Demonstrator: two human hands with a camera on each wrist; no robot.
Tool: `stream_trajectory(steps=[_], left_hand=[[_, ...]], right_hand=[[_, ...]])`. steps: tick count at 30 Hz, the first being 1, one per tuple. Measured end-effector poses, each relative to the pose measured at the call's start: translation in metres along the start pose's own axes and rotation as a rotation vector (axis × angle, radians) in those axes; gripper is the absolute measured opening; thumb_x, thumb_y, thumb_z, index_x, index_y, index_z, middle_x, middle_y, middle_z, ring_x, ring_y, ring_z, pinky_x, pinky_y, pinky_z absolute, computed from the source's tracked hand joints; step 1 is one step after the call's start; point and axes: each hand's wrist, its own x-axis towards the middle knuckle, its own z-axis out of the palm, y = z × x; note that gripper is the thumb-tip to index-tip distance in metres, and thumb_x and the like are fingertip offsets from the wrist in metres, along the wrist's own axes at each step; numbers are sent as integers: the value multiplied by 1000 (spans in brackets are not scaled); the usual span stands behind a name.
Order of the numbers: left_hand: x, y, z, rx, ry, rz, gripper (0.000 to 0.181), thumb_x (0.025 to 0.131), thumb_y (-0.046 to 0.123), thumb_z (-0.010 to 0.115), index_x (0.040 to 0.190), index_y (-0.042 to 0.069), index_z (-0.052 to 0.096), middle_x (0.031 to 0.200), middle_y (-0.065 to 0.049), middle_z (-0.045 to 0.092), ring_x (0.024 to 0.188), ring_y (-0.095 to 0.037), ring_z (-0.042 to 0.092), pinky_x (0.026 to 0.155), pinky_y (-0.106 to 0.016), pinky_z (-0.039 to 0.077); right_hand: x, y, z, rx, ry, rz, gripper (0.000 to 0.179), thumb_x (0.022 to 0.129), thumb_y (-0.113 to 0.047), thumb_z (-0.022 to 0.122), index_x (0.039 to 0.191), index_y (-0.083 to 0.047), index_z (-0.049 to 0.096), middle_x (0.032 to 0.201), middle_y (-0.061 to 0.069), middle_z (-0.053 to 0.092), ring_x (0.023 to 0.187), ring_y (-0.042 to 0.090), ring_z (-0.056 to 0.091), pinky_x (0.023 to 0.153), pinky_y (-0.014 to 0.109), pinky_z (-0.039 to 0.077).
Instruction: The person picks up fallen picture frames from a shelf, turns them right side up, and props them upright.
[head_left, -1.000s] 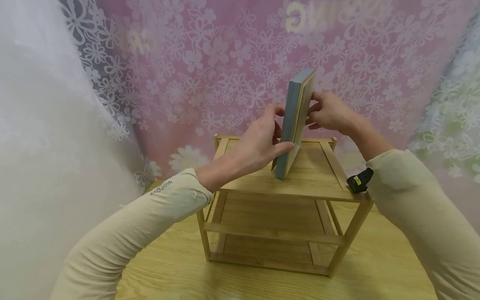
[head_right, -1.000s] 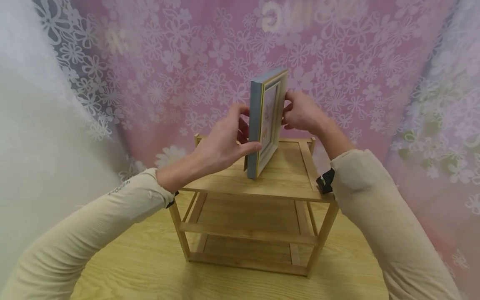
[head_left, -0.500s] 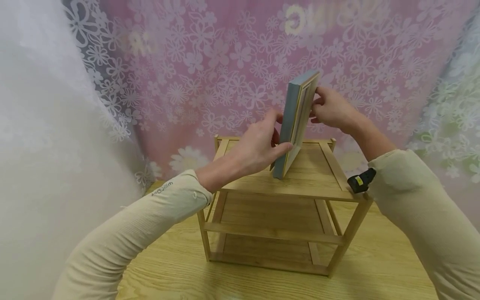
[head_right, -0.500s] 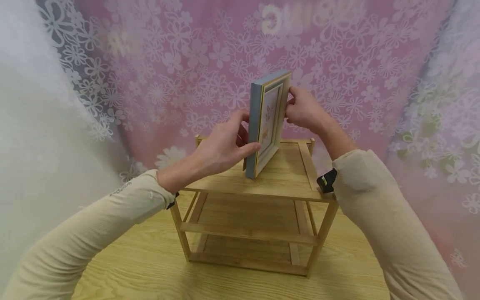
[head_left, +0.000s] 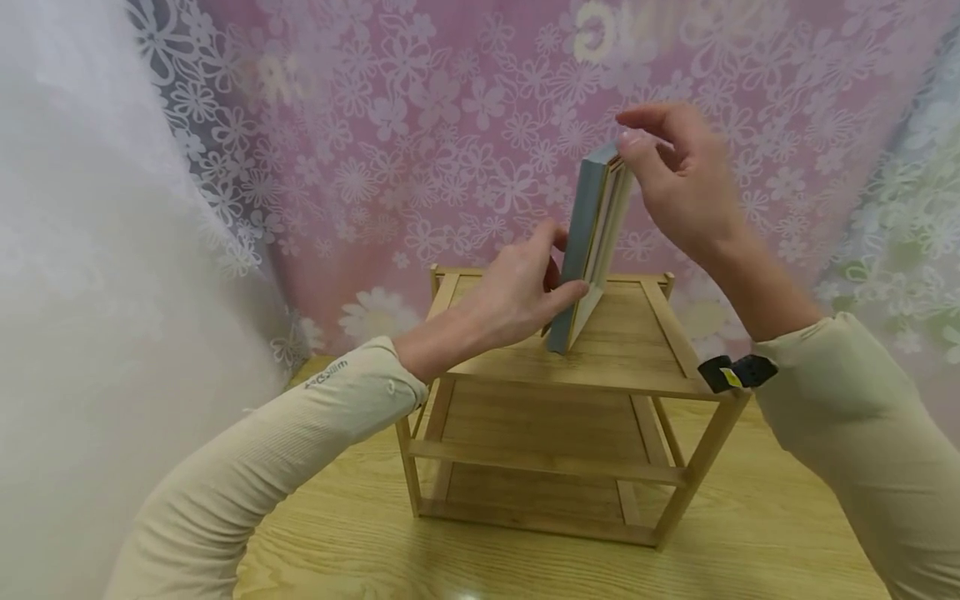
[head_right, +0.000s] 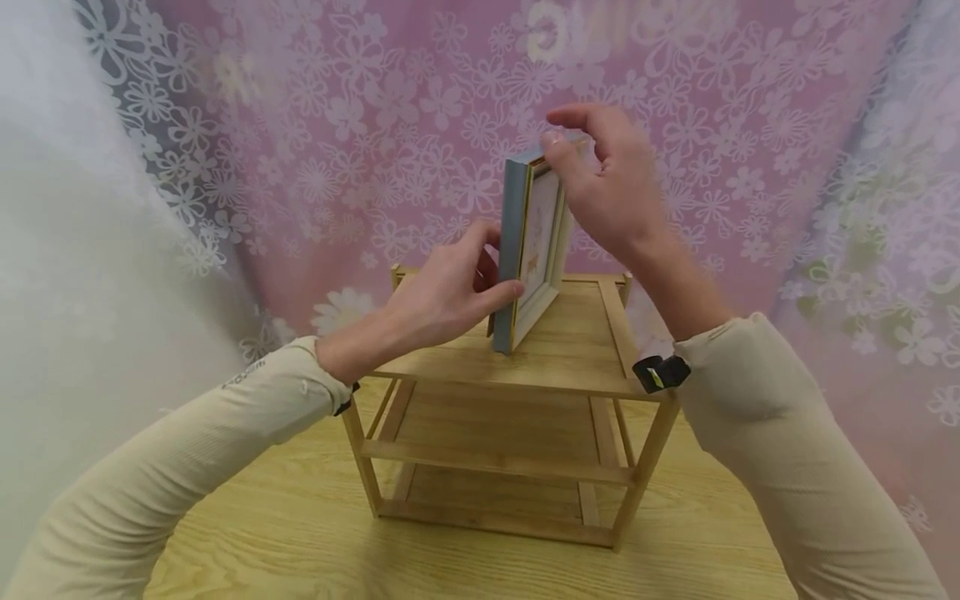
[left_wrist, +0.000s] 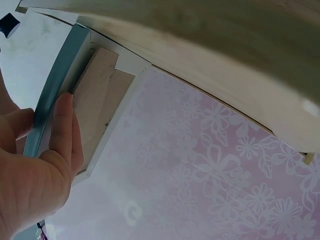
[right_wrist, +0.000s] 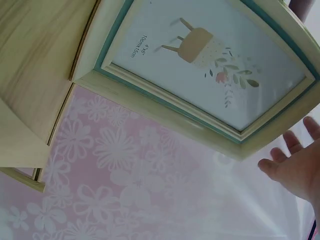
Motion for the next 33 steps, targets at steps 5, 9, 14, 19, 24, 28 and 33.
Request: stream_trajectory(steps=[5, 9, 14, 19, 24, 28, 33], left_hand=[[0, -2, -1, -21, -5, -2, 41, 98, 21, 64, 128, 7, 40, 86, -7, 64, 72, -16, 61, 63, -23, 51], [0, -5, -2, -7, -17, 13, 40, 98, 21, 64, 127, 7, 40, 86, -6, 63, 73, -15, 61, 65, -23, 49], [0, -11, -9, 32, -79, 68, 46, 94, 12, 65, 130, 6, 38, 92, -7, 62, 77, -16, 61, 69, -24, 50], [3, -18, -14, 69, -146, 143, 53, 86, -2, 66, 130, 3, 36, 105, -11, 58, 83, -19, 61, 75, -24, 52], [5, -22, -13, 99, -181, 161, 53, 85, -2, 67, 129, 3, 38, 111, -9, 57, 90, -20, 60, 77, -25, 50], [7, -22, -11, 111, -203, 133, 51, 89, 0, 65, 131, 3, 37, 112, -9, 58, 92, -19, 61, 77, -26, 50], [8, -21, -10, 97, -203, 116, 49, 91, -2, 61, 132, 2, 35, 118, -10, 58, 92, -18, 64, 75, -26, 52]], right_hand=[[-6, 1, 5, -27, -36, -201, 37, 91, -22, 58, 122, -2, 65, 121, 10, 60, 121, 15, 49, 115, 34, 30], [-5, 9, 5, -69, -73, -349, 44, 81, -15, 70, 122, 1, 65, 116, 10, 63, 111, 8, 50, 105, 29, 39], [-6, 11, 7, -79, -97, -367, 51, 76, -5, 78, 124, 2, 63, 115, 1, 60, 110, 6, 49, 106, 31, 41], [-5, 12, 9, -71, -86, -352, 51, 75, -4, 78, 124, 3, 63, 112, -11, 55, 109, 7, 48, 108, 33, 41], [-6, 12, 10, -75, -77, -314, 52, 74, -2, 79, 124, 1, 63, 115, 3, 57, 110, 7, 47, 110, 34, 40], [-6, 13, 11, -78, -67, -308, 52, 75, -2, 78, 125, 0, 63, 116, 5, 57, 111, 6, 47, 111, 32, 39], [-6, 12, 11, -67, -65, -335, 50, 75, -6, 77, 123, 0, 64, 113, -10, 55, 109, 6, 48, 109, 32, 41]])
